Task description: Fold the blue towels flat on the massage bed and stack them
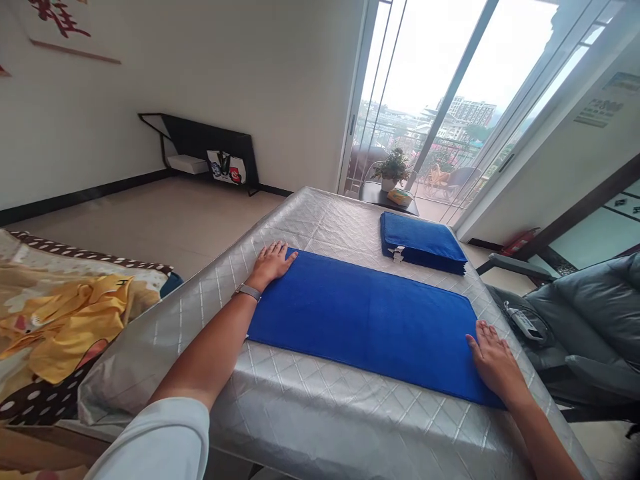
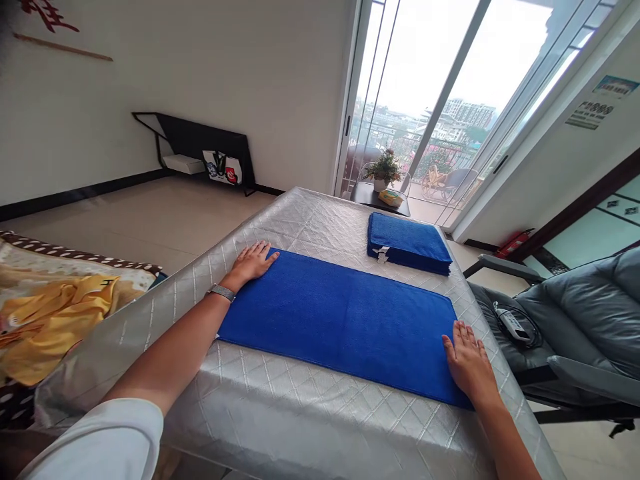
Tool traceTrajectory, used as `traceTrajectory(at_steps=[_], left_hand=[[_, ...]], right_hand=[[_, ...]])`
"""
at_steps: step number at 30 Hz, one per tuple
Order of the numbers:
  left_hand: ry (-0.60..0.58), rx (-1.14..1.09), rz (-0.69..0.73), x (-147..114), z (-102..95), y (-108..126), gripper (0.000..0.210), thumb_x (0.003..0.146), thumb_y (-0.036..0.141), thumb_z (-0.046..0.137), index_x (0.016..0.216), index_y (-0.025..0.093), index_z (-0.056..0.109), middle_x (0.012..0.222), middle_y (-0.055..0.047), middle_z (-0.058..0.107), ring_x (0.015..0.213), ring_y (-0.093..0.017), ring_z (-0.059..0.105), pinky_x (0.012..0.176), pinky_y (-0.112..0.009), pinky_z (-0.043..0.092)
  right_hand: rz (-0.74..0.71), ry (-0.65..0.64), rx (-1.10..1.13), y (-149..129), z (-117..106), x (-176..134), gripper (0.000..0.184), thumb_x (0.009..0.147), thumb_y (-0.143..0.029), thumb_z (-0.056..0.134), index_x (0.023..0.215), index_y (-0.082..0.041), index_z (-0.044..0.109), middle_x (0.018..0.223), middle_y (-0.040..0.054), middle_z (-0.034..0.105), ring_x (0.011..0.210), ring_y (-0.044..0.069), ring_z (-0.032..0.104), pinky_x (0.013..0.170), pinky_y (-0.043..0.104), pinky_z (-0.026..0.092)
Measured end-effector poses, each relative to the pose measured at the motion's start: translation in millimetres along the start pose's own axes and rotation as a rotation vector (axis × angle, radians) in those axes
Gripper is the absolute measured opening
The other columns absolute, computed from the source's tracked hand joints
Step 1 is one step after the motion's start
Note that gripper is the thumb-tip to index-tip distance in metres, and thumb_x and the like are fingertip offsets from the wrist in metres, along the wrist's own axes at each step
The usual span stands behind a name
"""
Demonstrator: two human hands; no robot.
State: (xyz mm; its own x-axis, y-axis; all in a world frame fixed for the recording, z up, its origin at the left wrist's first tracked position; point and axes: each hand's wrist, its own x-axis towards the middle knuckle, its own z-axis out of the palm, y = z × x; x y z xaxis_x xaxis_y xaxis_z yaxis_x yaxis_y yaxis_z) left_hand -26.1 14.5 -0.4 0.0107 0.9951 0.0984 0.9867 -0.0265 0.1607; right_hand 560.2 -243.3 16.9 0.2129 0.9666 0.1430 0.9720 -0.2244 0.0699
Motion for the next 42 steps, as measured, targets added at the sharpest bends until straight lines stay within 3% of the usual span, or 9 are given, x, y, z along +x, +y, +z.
traceTrajectory(at_steps=[8, 12, 15, 19, 27, 30, 32, 36, 42], left_hand=[[-0.008, -0.001, 0.007, -4, -5.2, 1, 0.078, 0.101, 0.062, 0.014, 0.158, 0.011, 0.031, 0.165, -0.013, 0.026, 0.153, -0.027, 0.021, 0.125, -0.045, 0.014], [-0.018, 0.001, 0.005, -4, -7.0, 2, 0.077, 0.102, 0.061, 0.016, 0.158, 0.011, 0.030, 0.166, -0.012, 0.025, 0.153, -0.027, 0.021, 0.125, -0.045, 0.013], [-0.024, -0.002, 0.003, -4, -7.3, 3, 0.076, 0.102, 0.061, 0.017, 0.158, 0.011, 0.030, 0.166, -0.012, 0.025, 0.154, -0.026, 0.021, 0.125, -0.045, 0.012], [-0.022, -0.014, 0.007, -4, -6.5, 3, 0.077, 0.101, 0.062, 0.016, 0.159, 0.013, 0.029, 0.166, -0.012, 0.025, 0.154, -0.027, 0.021, 0.125, -0.045, 0.012], [0.005, -0.023, 0.007, -3, -3.4, 1, 0.077, 0.102, 0.062, 0.017, 0.158, 0.013, 0.031, 0.165, -0.012, 0.027, 0.153, -0.028, 0.023, 0.124, -0.046, 0.013], [0.002, -0.027, 0.004, -3, -3.5, 1, 0.077, 0.102, 0.062, 0.017, 0.158, 0.012, 0.031, 0.166, -0.012, 0.026, 0.153, -0.028, 0.022, 0.125, -0.046, 0.013], [-0.004, -0.029, 0.000, -3, -3.8, 1, 0.077, 0.102, 0.062, 0.017, 0.158, 0.011, 0.031, 0.166, -0.012, 0.025, 0.153, -0.028, 0.022, 0.125, -0.046, 0.012], [-0.003, -0.042, -0.002, -3, -4.5, 2, 0.079, 0.101, 0.064, 0.016, 0.158, 0.012, 0.031, 0.166, -0.012, 0.025, 0.153, -0.029, 0.022, 0.125, -0.046, 0.013], [0.002, -0.035, 0.001, -4, -5.0, 2, 0.077, 0.101, 0.064, 0.016, 0.158, 0.014, 0.031, 0.166, -0.012, 0.026, 0.153, -0.027, 0.022, 0.125, -0.046, 0.013]], right_hand=[[-0.430, -0.083, 0.202, -180, -43, -13, 0.075, 0.103, -0.058, 0.012, 0.161, -0.012, 0.022, 0.167, 0.0087, 0.020, 0.155, 0.019, 0.012, 0.126, 0.043, 0.014], [-0.487, -0.154, 0.251, -222, -42, -20, 0.080, 0.101, -0.064, 0.015, 0.162, -0.011, 0.020, 0.167, 0.0098, 0.017, 0.155, 0.020, 0.010, 0.127, 0.043, 0.013], [-0.461, -0.173, 0.255, -214, -32, -26, 0.080, 0.101, -0.065, 0.016, 0.162, -0.013, 0.018, 0.167, 0.0095, 0.017, 0.155, 0.021, 0.010, 0.127, 0.045, 0.014], [-0.379, -0.152, 0.217, -173, -18, -35, 0.079, 0.100, -0.064, 0.016, 0.163, -0.016, 0.017, 0.168, 0.0078, 0.019, 0.155, 0.021, 0.011, 0.126, 0.047, 0.015], [0.025, -0.088, 0.112, -29, 15, -54, 0.096, 0.092, -0.067, 0.006, 0.159, -0.001, 0.026, 0.166, 0.0172, 0.024, 0.154, 0.029, 0.016, 0.125, 0.051, 0.016], [0.080, -0.102, 0.100, 21, 23, -59, 0.097, 0.089, -0.065, 0.007, 0.155, 0.002, 0.032, 0.164, 0.0219, 0.028, 0.153, 0.033, 0.020, 0.123, 0.054, 0.022], [0.120, -0.107, 0.093, 38, 24, -61, 0.095, 0.089, -0.062, 0.008, 0.154, 0.002, 0.035, 0.162, 0.0233, 0.031, 0.152, 0.035, 0.023, 0.122, 0.055, 0.024], [0.211, -0.068, 0.069, 21, 13, -55, 0.090, 0.091, -0.059, 0.012, 0.155, 0.001, 0.033, 0.161, 0.0224, 0.033, 0.153, 0.033, 0.022, 0.122, 0.053, 0.024], [-0.043, -0.061, 0.158, -95, -23, -22, 0.085, 0.097, -0.059, 0.008, 0.156, -0.005, 0.034, 0.164, 0.0148, 0.031, 0.154, 0.026, 0.020, 0.125, 0.047, 0.020]])
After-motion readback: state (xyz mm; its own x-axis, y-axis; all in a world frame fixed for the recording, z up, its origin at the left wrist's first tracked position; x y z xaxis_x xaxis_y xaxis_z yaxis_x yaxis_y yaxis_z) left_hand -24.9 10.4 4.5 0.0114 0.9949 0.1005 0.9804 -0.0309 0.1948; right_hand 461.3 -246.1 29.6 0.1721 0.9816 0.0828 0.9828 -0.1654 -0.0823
